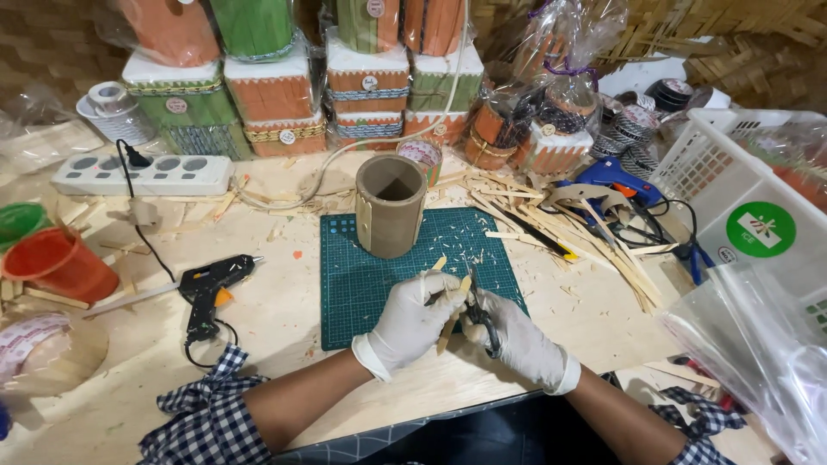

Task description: Gluing small wooden sticks onto a cylindrical cardboard tube to create a decorative container.

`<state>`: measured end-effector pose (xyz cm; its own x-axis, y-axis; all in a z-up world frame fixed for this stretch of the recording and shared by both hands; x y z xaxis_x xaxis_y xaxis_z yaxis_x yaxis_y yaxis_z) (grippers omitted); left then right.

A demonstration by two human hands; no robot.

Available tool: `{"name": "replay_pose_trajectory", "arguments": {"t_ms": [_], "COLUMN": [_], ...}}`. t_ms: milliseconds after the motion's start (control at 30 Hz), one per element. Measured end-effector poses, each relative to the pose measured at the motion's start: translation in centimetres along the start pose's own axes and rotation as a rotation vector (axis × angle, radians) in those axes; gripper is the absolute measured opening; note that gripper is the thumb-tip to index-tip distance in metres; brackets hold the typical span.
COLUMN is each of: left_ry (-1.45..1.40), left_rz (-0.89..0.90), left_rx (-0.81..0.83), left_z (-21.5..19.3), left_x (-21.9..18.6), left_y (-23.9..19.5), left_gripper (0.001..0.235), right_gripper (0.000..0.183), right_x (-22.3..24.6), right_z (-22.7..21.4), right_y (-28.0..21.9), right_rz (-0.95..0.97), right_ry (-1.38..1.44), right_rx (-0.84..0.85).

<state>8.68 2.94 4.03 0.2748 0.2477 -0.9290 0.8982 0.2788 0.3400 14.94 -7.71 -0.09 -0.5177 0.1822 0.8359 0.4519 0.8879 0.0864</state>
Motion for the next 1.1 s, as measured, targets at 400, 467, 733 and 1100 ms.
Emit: {"name": "replay_pose_trajectory", "arguments": {"t_ms": [400,467,733,1100], "left_ry": [-0.027,-0.032,-0.147,0.342], "left_rz": [-0.014,-0.028,-0.390,-0.512], "left_rx": [0.024,0.026,-0.159,-0.028], "left_z": [0.2,0.1,-2.8,-10.6], "left_x": [0.8,1.0,2.3,2.9], "left_y": [0.0,0.1,1.4,0.5], "left_gripper": [0.020,0.019,0.011,0.031], "right_gripper": [0.072,0.064,0.039,0.039], "right_x": [-1.1,-1.9,-8.5,-15.9], "right_z": [0.5,0.3,-5.8,-15.5], "right_y": [-0.5,-0.5,0.8,-0.2], "right_rz": [0.049,0.051,0.302,0.717], "right_ry": [0.240,0.294,0.026,-0.898], "right_rx": [-0.050,-0.083,-0.423,-0.139]}}
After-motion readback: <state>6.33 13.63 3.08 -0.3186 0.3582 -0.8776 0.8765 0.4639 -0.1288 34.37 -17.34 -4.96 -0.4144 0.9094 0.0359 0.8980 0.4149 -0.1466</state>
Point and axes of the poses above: each hand's wrist, its own y-axis towards the middle knuckle, its own z-axis out of the palm, x = y × z, the point moved 10 cm from there along y, towards the middle knuckle, and after that the axes turned 1 degree about -z, right-handed, at the moved point
